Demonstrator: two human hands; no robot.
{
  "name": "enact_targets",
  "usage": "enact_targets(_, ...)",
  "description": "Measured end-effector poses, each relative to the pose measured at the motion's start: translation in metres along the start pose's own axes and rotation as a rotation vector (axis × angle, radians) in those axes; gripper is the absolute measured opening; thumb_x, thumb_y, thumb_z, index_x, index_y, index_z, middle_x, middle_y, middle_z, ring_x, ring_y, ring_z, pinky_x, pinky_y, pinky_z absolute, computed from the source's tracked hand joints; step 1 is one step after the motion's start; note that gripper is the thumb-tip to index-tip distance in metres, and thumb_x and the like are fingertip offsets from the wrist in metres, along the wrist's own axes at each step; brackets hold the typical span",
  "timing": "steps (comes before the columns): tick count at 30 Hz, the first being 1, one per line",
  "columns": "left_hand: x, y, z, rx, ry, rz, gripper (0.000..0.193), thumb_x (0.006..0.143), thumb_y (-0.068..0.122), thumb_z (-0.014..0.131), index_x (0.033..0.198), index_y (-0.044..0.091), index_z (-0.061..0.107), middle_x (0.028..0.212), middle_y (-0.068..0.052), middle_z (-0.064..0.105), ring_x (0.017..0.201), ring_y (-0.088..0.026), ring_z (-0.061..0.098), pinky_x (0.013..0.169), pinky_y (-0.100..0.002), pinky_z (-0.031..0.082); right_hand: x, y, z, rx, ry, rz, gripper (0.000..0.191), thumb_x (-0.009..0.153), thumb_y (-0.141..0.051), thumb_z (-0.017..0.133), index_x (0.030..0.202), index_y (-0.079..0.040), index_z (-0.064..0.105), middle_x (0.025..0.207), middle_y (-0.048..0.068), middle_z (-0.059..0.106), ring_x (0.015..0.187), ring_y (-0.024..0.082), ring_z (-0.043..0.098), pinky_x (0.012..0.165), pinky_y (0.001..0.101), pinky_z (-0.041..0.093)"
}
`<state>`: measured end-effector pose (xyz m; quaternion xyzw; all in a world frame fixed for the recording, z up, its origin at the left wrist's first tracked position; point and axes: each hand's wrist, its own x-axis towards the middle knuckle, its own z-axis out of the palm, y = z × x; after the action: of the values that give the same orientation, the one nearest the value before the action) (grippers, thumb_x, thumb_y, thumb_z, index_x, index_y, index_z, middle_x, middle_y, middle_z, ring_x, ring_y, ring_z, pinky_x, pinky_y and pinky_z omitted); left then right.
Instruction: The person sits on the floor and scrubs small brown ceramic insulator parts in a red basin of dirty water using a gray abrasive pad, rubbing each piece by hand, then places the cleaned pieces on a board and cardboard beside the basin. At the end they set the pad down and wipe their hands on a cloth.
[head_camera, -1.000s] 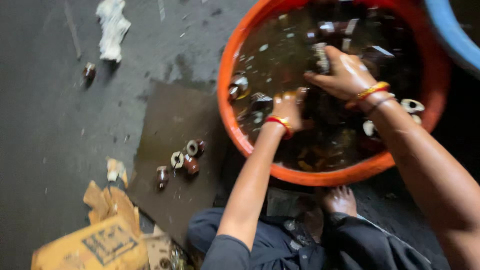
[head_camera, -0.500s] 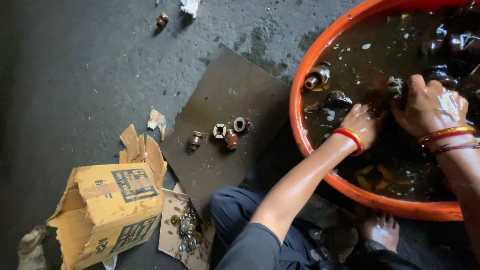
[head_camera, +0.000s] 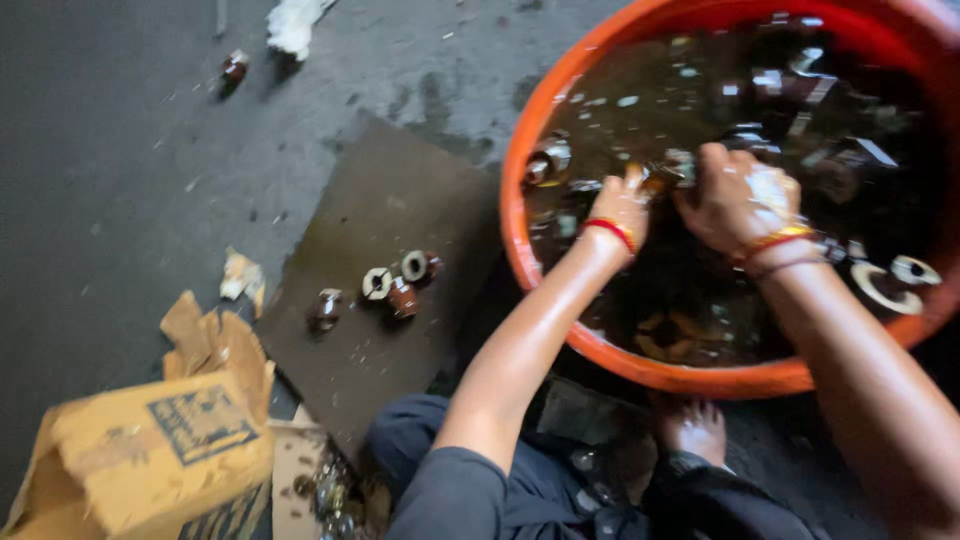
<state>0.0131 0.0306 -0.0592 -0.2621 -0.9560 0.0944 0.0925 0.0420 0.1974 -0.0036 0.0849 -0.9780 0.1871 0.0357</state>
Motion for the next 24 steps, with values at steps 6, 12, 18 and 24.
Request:
enact_targets(6, -0.016, 0.009, 0.011, -0.213, -0.173, -0.079, 0.048, 0.088, 0.016, 0.051, 0.135, 0.013, 0.062, 0.142, -0.019, 0.051, 0.116, -0.039, 0.052, 0.095, -0.043, 0.045, 0.002, -0.005, -0.008, 0.088, -0.032, 0.049, 0.044, 0.087, -0.046, 0.074, 0.106, -0.009, 0.060, 0.094, 0.023, 0.070, 0.081, 0.047, 0.069, 0.070, 0.0579, 0.053)
enact_targets(12, -0.053, 0.027, 0.004, 0.035, -0.177, 0.024, 0.045, 0.088, 0.013, 0.053, 0.133, 0.011, 0.061, 0.139, -0.016, 0.054, 0.119, -0.036, 0.050, 0.097, -0.046, 0.050, 0.000, -0.003, -0.006, 0.163, -0.003, 0.024, 0.043, 0.084, -0.041, 0.076, 0.107, -0.008, 0.059, 0.094, 0.023, 0.070, 0.084, 0.047, 0.068, 0.072, 0.0569, 0.054)
enact_targets(18, -0.078, 0.002, -0.017, -0.625, -0.057, -0.062, 0.048, 0.086, 0.002, 0.064, 0.134, 0.003, 0.060, 0.123, -0.016, 0.066, 0.109, -0.032, 0.063, 0.096, -0.042, 0.056, 0.000, -0.005, -0.009, 0.178, -0.014, 0.024, 0.044, 0.086, -0.039, 0.076, 0.112, -0.009, 0.056, 0.093, 0.024, 0.069, 0.083, 0.047, 0.067, 0.071, 0.0568, 0.054)
enact_targets(24, -0.103, -0.003, -0.024, -2.372, -0.029, -0.510, 0.045, 0.114, 0.023, 0.049, 0.149, -0.006, 0.049, 0.113, -0.020, 0.067, 0.088, -0.025, 0.064, 0.070, -0.034, 0.051, -0.007, -0.012, -0.020, 0.243, -0.090, -0.018, 0.060, 0.079, -0.040, 0.080, 0.122, -0.007, 0.054, 0.101, 0.028, 0.064, 0.087, 0.049, 0.065, 0.071, 0.0565, 0.054)
